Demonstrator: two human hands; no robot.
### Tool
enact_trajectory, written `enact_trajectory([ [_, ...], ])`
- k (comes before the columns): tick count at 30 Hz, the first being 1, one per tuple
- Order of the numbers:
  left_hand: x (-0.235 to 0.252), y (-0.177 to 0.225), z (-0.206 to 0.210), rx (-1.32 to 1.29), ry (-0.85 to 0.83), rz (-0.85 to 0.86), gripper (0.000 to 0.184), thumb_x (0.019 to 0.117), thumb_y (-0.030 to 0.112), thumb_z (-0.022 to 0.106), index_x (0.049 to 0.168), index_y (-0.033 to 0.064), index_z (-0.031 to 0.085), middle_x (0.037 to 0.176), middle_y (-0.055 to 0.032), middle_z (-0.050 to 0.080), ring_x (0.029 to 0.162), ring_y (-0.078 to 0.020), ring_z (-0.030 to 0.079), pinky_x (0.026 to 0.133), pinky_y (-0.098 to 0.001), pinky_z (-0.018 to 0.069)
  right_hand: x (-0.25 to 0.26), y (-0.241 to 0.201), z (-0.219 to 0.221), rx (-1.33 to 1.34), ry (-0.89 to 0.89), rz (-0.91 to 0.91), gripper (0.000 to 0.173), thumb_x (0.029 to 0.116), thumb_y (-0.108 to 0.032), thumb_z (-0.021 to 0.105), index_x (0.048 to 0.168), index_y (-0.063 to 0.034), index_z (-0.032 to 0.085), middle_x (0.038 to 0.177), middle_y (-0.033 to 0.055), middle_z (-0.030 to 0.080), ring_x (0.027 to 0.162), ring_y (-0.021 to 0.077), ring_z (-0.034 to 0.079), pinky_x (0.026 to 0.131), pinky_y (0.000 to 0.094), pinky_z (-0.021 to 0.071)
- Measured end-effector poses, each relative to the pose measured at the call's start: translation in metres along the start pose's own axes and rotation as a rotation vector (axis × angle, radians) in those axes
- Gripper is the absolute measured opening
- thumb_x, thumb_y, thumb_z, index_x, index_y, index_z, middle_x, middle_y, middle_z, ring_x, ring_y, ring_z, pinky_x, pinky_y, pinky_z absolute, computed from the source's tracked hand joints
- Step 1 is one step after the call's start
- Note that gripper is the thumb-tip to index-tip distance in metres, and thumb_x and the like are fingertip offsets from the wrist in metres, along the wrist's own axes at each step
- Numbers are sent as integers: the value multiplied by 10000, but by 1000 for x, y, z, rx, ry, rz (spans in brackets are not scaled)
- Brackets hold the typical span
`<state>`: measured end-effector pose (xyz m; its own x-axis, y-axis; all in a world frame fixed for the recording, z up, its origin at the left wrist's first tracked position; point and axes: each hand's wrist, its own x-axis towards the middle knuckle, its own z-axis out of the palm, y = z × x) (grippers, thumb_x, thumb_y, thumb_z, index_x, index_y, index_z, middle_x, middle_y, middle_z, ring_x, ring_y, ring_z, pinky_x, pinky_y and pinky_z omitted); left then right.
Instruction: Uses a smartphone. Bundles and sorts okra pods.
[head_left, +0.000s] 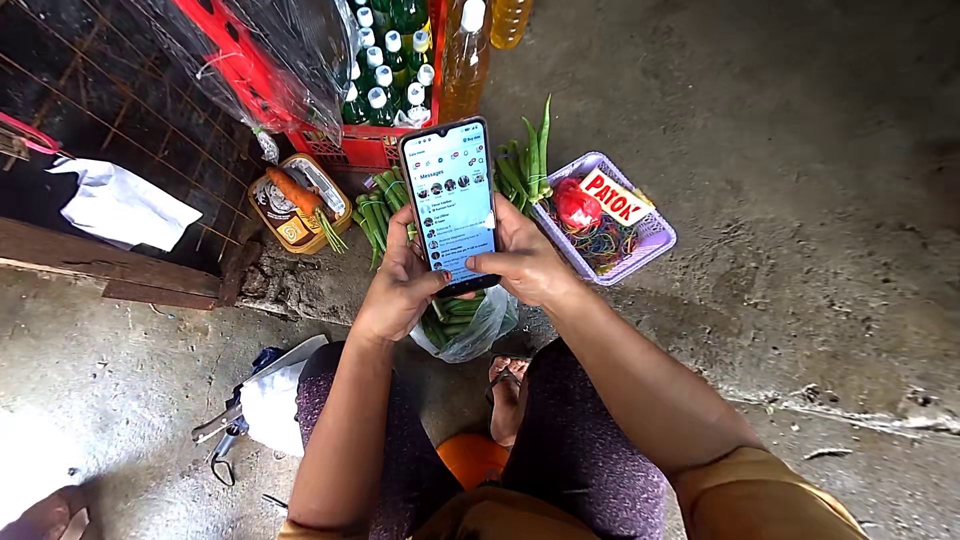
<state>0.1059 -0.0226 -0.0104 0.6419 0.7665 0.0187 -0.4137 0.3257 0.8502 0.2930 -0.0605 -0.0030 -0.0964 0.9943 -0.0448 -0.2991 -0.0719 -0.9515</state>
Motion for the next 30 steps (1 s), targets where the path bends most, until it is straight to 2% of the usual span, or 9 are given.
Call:
enact_trajectory([
  [5, 0, 0, 0, 3, 2, 5, 801, 828, -169, 480, 1456, 275, 257, 1284, -90, 624, 1009, -266, 724, 812, -466, 638, 1, 1, 0, -3, 2, -13, 599, 886, 58, 537, 1433, -160, 427, 1158, 84, 688, 923, 178, 727, 707, 341, 640],
  [9, 0, 0, 1, 9, 2, 2, 787, 821, -165, 472, 1442, 274, 267, 1270, -88, 629, 1005, -265, 726, 814, -467, 638, 1, 2, -1, 9, 4, -20, 456, 993, -80, 504, 1434, -180, 443, 1178, 61, 681, 971, 163, 716, 777, 346, 634],
  [11, 0, 0, 1, 7, 0, 0, 788, 821, -165, 478, 1440, 274, 268, 1268, -91, 629, 1009, -271, 725, 820, -476, 636, 1, 2, -1, 15, -3, -23, 472, 970, -73, 528, 1422, -177, 443, 1166, 61, 684, 959, 158, 720, 761, 336, 637],
  [13, 0, 1, 2, 9, 7, -5, 793, 819, -165, 479, 1442, 279, 269, 1272, -82, 631, 1010, -263, 725, 827, -470, 634, 0, 1, -1, 22, -8, -18, 580, 892, 3, 563, 1429, -168, 427, 1164, 75, 684, 944, 170, 723, 733, 337, 639],
  [16, 1, 0, 1, 9, 0, -3, 791, 820, -167, 476, 1438, 283, 273, 1278, -76, 627, 1019, -256, 722, 826, -467, 634, 0, 2, -2, 13, -9, -9, 710, 814, 72, 572, 1460, -166, 397, 1196, 82, 675, 975, 178, 716, 765, 343, 632],
  [19, 1, 0, 1, 11, -3, -2, 792, 818, -165, 477, 1438, 284, 275, 1285, -81, 625, 1013, -263, 723, 821, -473, 635, 1, 2, -2, -1, -8, -7, 726, 819, 74, 552, 1481, -166, 382, 1217, 84, 669, 990, 180, 714, 770, 347, 632],
  [24, 0, 0, 1, 4, -2, -2, 778, 832, -170, 464, 1442, 271, 270, 1277, -95, 627, 999, -274, 727, 811, -473, 637, 0, 1, -2, 4, -1, -5, 629, 882, 60, 520, 1458, -167, 408, 1183, 89, 678, 953, 185, 721, 736, 349, 637],
  [30, 0, 0, 2, 13, 3, 0, 793, 826, -170, 454, 1453, 275, 257, 1262, -88, 641, 992, -266, 732, 806, -464, 641, 0, 2, -1, 8, 7, -10, 585, 900, 46, 508, 1441, -159, 419, 1183, 76, 674, 975, 166, 714, 777, 338, 630],
])
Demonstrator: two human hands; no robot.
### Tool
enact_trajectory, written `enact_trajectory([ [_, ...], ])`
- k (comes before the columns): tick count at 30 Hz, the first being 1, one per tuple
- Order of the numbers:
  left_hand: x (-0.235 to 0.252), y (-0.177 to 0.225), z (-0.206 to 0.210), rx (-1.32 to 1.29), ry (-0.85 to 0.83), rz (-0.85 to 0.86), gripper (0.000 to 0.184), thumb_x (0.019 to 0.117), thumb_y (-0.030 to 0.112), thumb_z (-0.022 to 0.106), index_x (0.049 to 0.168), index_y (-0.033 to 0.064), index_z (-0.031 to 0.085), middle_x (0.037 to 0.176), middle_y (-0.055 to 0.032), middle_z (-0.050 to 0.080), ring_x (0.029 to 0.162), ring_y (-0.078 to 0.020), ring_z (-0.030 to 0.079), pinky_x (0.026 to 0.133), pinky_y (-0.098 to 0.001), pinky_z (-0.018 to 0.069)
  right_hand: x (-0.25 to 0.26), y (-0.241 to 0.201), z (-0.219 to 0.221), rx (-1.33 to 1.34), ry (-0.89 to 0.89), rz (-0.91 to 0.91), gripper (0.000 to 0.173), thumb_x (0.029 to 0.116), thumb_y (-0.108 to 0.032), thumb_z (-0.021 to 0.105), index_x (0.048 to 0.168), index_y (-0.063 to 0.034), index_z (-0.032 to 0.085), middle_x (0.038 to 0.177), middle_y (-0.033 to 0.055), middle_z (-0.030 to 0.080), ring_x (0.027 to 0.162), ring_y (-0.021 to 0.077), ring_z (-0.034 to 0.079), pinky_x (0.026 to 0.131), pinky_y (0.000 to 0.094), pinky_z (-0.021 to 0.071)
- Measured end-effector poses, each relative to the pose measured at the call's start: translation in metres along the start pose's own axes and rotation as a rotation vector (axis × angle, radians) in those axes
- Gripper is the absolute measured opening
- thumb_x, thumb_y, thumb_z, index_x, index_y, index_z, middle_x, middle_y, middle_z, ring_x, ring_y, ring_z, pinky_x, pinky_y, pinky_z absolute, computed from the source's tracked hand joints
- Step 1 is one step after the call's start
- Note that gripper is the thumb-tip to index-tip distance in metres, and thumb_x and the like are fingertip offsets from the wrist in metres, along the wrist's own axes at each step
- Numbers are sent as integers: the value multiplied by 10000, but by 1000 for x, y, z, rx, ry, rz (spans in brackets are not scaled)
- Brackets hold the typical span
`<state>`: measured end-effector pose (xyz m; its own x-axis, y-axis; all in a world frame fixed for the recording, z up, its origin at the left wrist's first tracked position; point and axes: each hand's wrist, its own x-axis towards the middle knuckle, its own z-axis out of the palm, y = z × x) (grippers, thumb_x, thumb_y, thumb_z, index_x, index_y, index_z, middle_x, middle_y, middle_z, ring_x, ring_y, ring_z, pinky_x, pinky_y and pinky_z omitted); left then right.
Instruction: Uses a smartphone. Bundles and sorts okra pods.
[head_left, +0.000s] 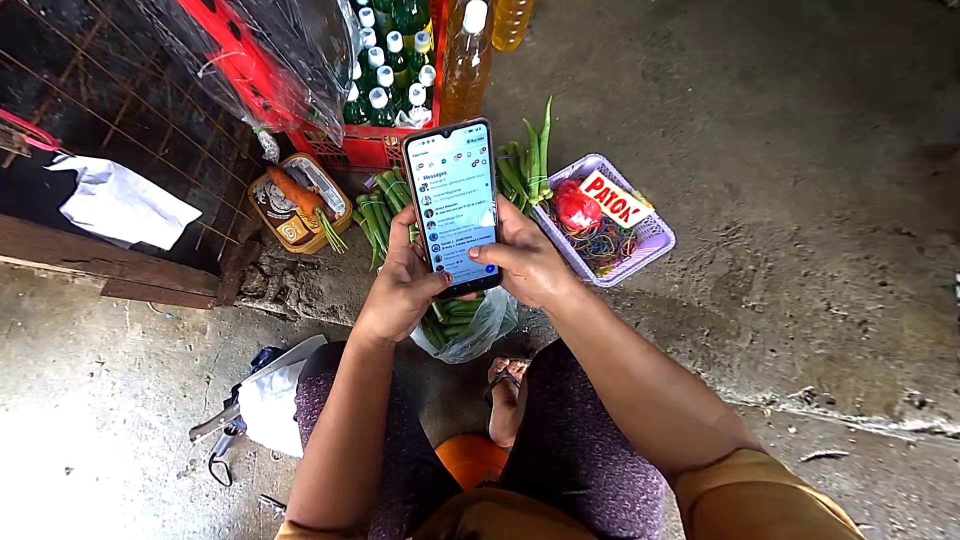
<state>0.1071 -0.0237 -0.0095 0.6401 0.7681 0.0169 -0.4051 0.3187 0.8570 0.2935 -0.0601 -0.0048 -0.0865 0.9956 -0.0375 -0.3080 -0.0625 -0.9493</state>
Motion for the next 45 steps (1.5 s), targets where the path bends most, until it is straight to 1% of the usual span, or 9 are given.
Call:
enact_trajectory([
  [8, 0, 0, 0, -3, 2, -5, 792, 826, -173, 451, 1451, 274, 262, 1277, -101, 631, 1002, -278, 728, 811, -471, 637, 0, 0, 1, 7, 13, 9, 564, 935, 24, 490, 1461, -169, 421, 1201, 80, 672, 991, 171, 712, 804, 349, 627],
  [12, 0, 0, 0, -4, -1, -2, 791, 828, -171, 457, 1451, 274, 255, 1257, -93, 645, 995, -271, 733, 815, -465, 640, 0, 1, 0, 8, 4, -11, 488, 974, -60, 513, 1445, -169, 441, 1204, 68, 672, 1014, 165, 706, 838, 347, 621],
  [16, 0, 0, 0, -12, -11, 1, 777, 825, -173, 452, 1435, 274, 271, 1263, -98, 642, 991, -279, 732, 806, -470, 639, 0, 1, -2, 5, -12, -8, 664, 823, 52, 573, 1434, -159, 422, 1173, 78, 686, 974, 170, 717, 779, 340, 630],
  [18, 0, -1, -1, -6, -20, 5, 773, 824, -169, 454, 1432, 272, 270, 1269, -92, 638, 999, -273, 731, 812, -469, 639, 0, 1, -2, -6, -9, -2, 708, 797, 81, 543, 1450, -159, 412, 1180, 83, 684, 973, 174, 717, 769, 345, 631],
  [23, 0, 0, 0, -3, -3, 2, 779, 827, -170, 450, 1442, 269, 261, 1260, -95, 644, 991, -274, 734, 806, -468, 641, 0, 0, -1, 26, -15, -12, 475, 990, -99, 470, 1457, -182, 443, 1210, 73, 674, 1009, 170, 709, 811, 358, 628],
  [29, 1, -1, -1, 0, -15, 1, 785, 827, -174, 447, 1445, 268, 251, 1269, -98, 636, 1004, -279, 729, 816, -483, 637, 0, 1, -2, 4, -12, -4, 630, 854, 44, 497, 1445, -159, 419, 1177, 81, 676, 961, 170, 715, 742, 344, 633],
  [37, 1, -1, -1, -5, -20, -4, 796, 825, -175, 442, 1455, 269, 243, 1269, -106, 630, 998, -287, 729, 804, -485, 638, 0, -1, 0, 32, 1, -3, 470, 982, -62, 427, 1437, -175, 456, 1183, 69, 679, 971, 157, 714, 767, 340, 631],
  [40, 1, -2, -1, -12, -13, -4, 785, 823, -174, 442, 1445, 268, 256, 1265, -110, 635, 1000, -291, 730, 806, -487, 638, 0, 0, -1, 36, -9, -9, 479, 959, -56, 449, 1425, -167, 455, 1179, 71, 681, 970, 159, 716, 760, 338, 632],
  [45, 1, -2, -1, -11, -14, -5, 790, 823, -183, 434, 1446, 269, 250, 1266, -106, 633, 1007, -285, 728, 820, -484, 634, 0, 1, -2, 23, -7, 4, 631, 831, 53, 506, 1423, -153, 429, 1186, 85, 673, 974, 174, 713, 767, 349, 629],
])
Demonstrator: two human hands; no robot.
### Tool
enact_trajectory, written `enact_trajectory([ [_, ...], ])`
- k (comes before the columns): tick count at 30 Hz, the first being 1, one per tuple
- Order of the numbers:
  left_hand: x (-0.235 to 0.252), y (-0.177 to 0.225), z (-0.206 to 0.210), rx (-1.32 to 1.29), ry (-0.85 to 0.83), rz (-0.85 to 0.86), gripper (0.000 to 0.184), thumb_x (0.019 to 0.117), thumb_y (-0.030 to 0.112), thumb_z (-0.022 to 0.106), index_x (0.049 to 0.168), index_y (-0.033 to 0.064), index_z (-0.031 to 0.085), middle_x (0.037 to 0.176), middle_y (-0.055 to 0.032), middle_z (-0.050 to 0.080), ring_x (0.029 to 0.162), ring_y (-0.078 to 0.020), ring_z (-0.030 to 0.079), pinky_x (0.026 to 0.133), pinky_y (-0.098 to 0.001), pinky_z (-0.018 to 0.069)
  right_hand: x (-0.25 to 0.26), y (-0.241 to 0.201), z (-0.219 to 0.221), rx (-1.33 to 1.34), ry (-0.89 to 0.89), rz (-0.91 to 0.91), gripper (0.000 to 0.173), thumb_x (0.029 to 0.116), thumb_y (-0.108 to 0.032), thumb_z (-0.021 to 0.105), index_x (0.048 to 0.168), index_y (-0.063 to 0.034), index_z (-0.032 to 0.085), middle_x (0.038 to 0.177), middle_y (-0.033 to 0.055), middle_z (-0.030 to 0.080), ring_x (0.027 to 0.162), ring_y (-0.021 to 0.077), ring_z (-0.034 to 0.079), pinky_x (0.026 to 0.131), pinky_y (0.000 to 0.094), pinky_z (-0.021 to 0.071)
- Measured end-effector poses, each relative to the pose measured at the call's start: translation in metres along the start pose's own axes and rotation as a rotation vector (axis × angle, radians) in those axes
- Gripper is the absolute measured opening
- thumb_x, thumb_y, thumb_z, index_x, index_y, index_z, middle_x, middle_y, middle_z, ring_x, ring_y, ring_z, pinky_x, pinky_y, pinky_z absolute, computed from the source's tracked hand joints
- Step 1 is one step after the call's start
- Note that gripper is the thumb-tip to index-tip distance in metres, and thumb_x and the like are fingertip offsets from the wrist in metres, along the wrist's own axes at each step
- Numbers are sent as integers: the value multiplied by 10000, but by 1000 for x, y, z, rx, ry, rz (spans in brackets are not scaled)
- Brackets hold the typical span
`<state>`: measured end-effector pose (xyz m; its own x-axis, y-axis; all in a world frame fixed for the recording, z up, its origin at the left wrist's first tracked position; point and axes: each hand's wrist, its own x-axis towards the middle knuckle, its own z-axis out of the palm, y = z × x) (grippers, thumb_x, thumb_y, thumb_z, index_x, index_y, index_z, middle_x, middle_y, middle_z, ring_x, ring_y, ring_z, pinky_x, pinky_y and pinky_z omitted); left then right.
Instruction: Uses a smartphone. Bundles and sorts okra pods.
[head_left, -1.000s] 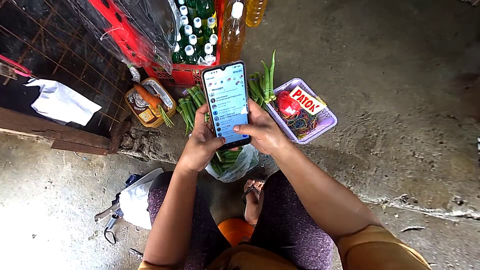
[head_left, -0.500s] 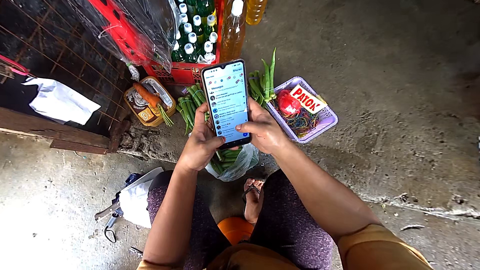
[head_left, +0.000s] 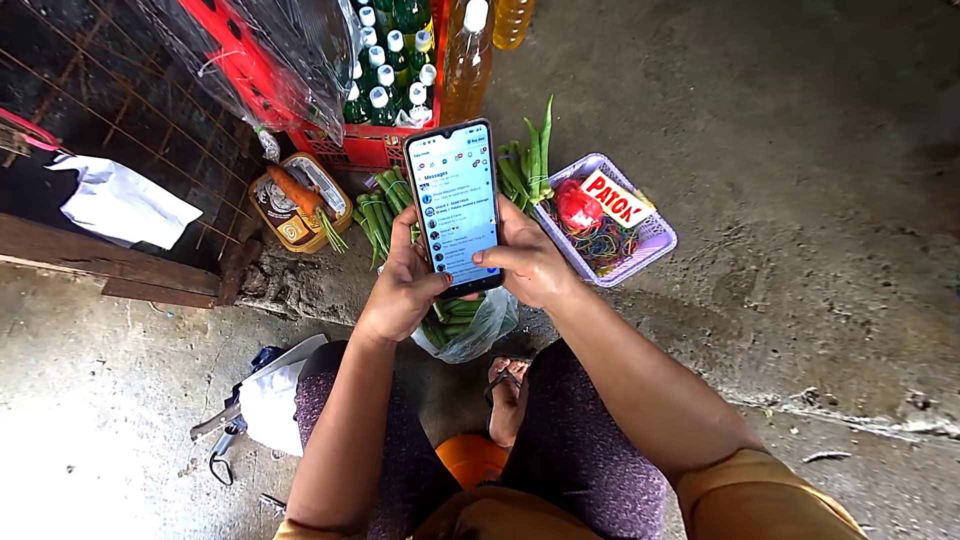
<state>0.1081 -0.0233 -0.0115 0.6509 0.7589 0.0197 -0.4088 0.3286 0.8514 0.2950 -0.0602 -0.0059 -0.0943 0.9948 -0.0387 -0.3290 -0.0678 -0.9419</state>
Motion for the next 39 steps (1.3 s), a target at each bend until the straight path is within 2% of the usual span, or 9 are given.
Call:
enact_trajectory([
  [3, 0, 0, 0, 2, 2, -1, 794, 824, -186, 433, 1450, 268, 251, 1271, -105, 633, 1009, -283, 728, 824, -481, 634, 0, -1, 1, -9, 18, 17, 636, 826, 59, 497, 1424, -149, 434, 1169, 95, 678, 948, 183, 719, 729, 355, 633],
  [8, 0, -1, 0, -3, 2, 0, 783, 828, -181, 437, 1443, 266, 253, 1275, -107, 629, 1003, -289, 728, 816, -486, 635, 0, 0, 0, -10, 9, -4, 582, 875, 31, 468, 1429, -146, 443, 1197, 81, 670, 997, 164, 705, 803, 349, 622],
  [14, 0, -1, -1, 8, -13, 2, 782, 838, -166, 447, 1451, 275, 246, 1268, -99, 636, 1009, -279, 727, 829, -487, 633, 0, 0, -2, -20, 8, -3, 574, 898, 18, 458, 1445, -151, 435, 1192, 81, 674, 987, 169, 709, 785, 354, 627],
  [16, 1, -1, 0, 8, -18, 1, 776, 833, -168, 443, 1443, 273, 255, 1278, -94, 633, 1010, -272, 727, 831, -478, 632, 0, 0, -2, -22, 7, 0, 590, 898, 18, 455, 1462, -153, 424, 1211, 80, 668, 1011, 166, 704, 809, 355, 623],
  [25, 1, -1, 0, -2, -11, 6, 776, 833, -174, 439, 1444, 270, 260, 1265, -104, 639, 991, -280, 732, 815, -475, 637, -1, -1, -1, -18, 24, 12, 559, 910, 8, 447, 1444, -155, 440, 1194, 84, 675, 989, 173, 711, 781, 360, 629],
  [37, 0, -2, 0, 4, -2, -2, 777, 835, -170, 447, 1443, 274, 259, 1263, -98, 638, 1006, -278, 727, 826, -477, 633, -1, -2, 0, -2, 32, 10, 547, 915, 12, 446, 1438, -147, 443, 1192, 81, 672, 1002, 164, 706, 814, 351, 622],
  [39, 0, -2, 0, 3, 1, -1, 779, 835, -170, 445, 1448, 273, 255, 1258, -101, 641, 1002, -279, 729, 819, -475, 635, -2, -2, 0, -5, 38, 17, 544, 915, 9, 441, 1436, -149, 445, 1183, 80, 676, 988, 167, 710, 794, 351, 626],
])
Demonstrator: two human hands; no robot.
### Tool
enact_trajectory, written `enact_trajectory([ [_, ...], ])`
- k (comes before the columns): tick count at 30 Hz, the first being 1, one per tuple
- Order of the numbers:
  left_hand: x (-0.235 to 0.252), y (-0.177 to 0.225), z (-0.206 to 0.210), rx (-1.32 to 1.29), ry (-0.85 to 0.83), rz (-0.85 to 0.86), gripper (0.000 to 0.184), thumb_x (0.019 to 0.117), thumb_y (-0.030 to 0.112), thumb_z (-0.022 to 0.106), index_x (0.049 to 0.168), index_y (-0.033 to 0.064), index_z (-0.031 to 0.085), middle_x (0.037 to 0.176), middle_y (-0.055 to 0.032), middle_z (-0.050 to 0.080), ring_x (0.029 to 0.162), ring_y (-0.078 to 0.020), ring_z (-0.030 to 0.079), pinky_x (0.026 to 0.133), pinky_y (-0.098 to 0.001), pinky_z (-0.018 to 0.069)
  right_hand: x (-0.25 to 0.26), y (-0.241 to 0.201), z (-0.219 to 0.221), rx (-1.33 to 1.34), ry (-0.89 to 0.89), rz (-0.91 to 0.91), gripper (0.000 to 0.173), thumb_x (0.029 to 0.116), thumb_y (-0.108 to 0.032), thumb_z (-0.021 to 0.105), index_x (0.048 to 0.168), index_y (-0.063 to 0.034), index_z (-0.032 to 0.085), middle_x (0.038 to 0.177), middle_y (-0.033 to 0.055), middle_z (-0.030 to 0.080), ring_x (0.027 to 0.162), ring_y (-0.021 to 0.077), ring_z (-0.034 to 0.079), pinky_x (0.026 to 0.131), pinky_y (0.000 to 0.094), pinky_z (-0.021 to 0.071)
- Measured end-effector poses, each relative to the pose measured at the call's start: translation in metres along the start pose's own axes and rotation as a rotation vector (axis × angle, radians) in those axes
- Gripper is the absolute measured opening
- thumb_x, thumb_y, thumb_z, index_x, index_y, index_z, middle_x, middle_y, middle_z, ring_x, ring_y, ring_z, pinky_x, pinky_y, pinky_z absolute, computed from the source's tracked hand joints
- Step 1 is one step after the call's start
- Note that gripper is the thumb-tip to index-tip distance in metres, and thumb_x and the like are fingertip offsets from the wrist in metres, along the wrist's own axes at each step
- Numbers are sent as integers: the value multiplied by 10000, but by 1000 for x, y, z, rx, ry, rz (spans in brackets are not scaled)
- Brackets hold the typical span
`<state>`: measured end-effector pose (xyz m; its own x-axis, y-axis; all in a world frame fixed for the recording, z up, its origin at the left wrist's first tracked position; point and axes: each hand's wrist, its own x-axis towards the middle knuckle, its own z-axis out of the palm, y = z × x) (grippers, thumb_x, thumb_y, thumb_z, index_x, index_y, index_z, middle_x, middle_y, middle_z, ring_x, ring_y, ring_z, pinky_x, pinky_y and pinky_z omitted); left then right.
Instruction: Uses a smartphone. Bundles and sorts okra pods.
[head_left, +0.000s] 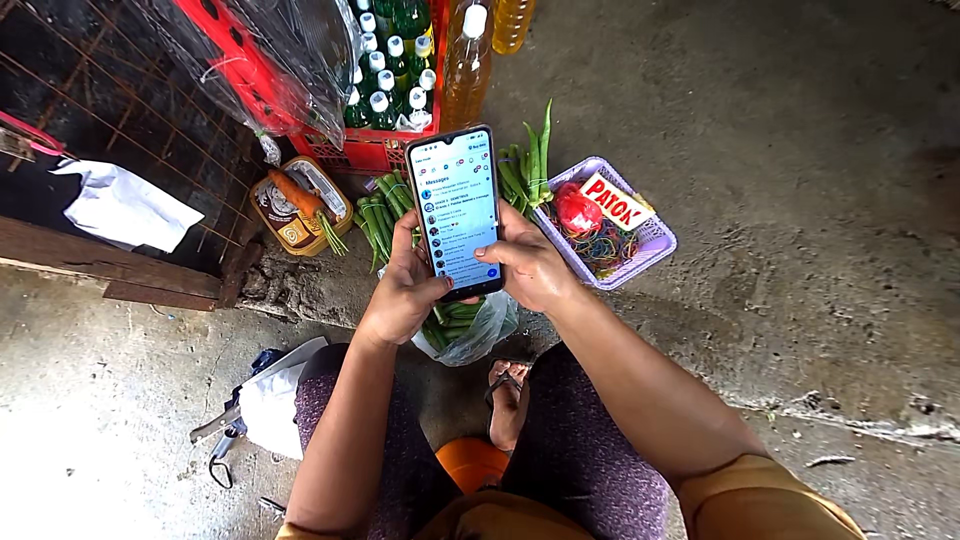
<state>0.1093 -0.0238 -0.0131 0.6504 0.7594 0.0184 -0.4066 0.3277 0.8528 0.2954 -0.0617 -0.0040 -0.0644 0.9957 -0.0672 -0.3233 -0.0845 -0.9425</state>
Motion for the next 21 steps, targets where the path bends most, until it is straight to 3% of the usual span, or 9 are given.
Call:
enact_trajectory([
  [15, 1, 0, -1, -7, -5, 4, 788, 835, -173, 465, 1445, 285, 267, 1280, -85, 636, 1023, -270, 724, 836, -471, 632, 2, 4, -5, 21, -43, -26, 550, 931, 15, 425, 1452, -162, 417, 1185, 77, 669, 992, 159, 703, 789, 343, 620],
  [19, 1, 0, -3, -91, -41, 18, 693, 884, -49, 537, 1429, 300, 288, 1252, -88, 641, 1020, -275, 715, 804, -476, 631, 1, 4, -8, 28, -121, -55, 470, 994, -269, 479, 1456, -195, 427, 1220, 38, 684, 1048, 170, 705, 848, 376, 628],
  [21, 2, 3, -5, -169, -51, 21, 588, 938, 172, 610, 1418, 318, 304, 1259, -79, 646, 1040, -283, 712, 790, -469, 631, 3, 7, -12, 26, -180, -103, 547, 1024, -504, 505, 1476, -203, 431, 1261, 22, 671, 1105, 167, 686, 891, 375, 615],
])
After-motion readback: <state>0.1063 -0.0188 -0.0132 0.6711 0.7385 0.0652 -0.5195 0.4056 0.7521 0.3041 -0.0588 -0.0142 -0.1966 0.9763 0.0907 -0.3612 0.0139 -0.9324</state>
